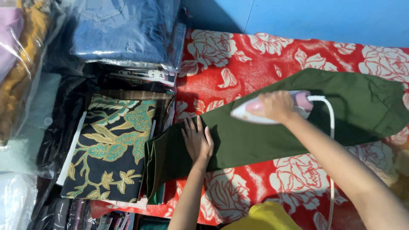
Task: The person irons a pair of green trousers laid out on a red floral-patterned surface. They use a spray bottle to mist the fabric and a pink electric iron to smooth it, repeatedly moving the iron along the length of the pants while holding the fabric with their left hand.
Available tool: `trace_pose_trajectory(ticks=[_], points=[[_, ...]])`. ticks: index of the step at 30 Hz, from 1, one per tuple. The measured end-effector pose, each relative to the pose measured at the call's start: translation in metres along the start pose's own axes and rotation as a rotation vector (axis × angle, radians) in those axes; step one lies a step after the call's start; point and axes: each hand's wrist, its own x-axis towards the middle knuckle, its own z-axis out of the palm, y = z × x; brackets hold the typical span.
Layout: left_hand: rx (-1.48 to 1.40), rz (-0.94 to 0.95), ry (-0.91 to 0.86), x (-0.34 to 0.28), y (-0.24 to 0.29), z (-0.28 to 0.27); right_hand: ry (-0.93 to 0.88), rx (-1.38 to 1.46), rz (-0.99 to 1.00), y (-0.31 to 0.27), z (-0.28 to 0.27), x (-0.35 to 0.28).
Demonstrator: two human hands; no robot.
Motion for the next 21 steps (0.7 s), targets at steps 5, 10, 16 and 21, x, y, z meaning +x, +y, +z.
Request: trace_pose_trajectory(ticks=[5,10,16,21], points=[[0.001,0.0,0.01,-0.003,-0.001,0.001,0.034,0.0,0.019,-0.016,0.003,0.004],[-0.03,-0.003,0.03,-0.001,0.0,0.001,-0.1,0.056,0.064,-0.032,-0.006,0.006],[-0.001,-0.007,0.023,-0.001,-0.002,0.005,-0.242,0.027,0.154,-0.045,-0.017,0.004],[-0.011,-0.006,0.044,-0.003,-0.001,0.003,-0.519,0.061,0.089,-0.052,-0.043,-0.022]])
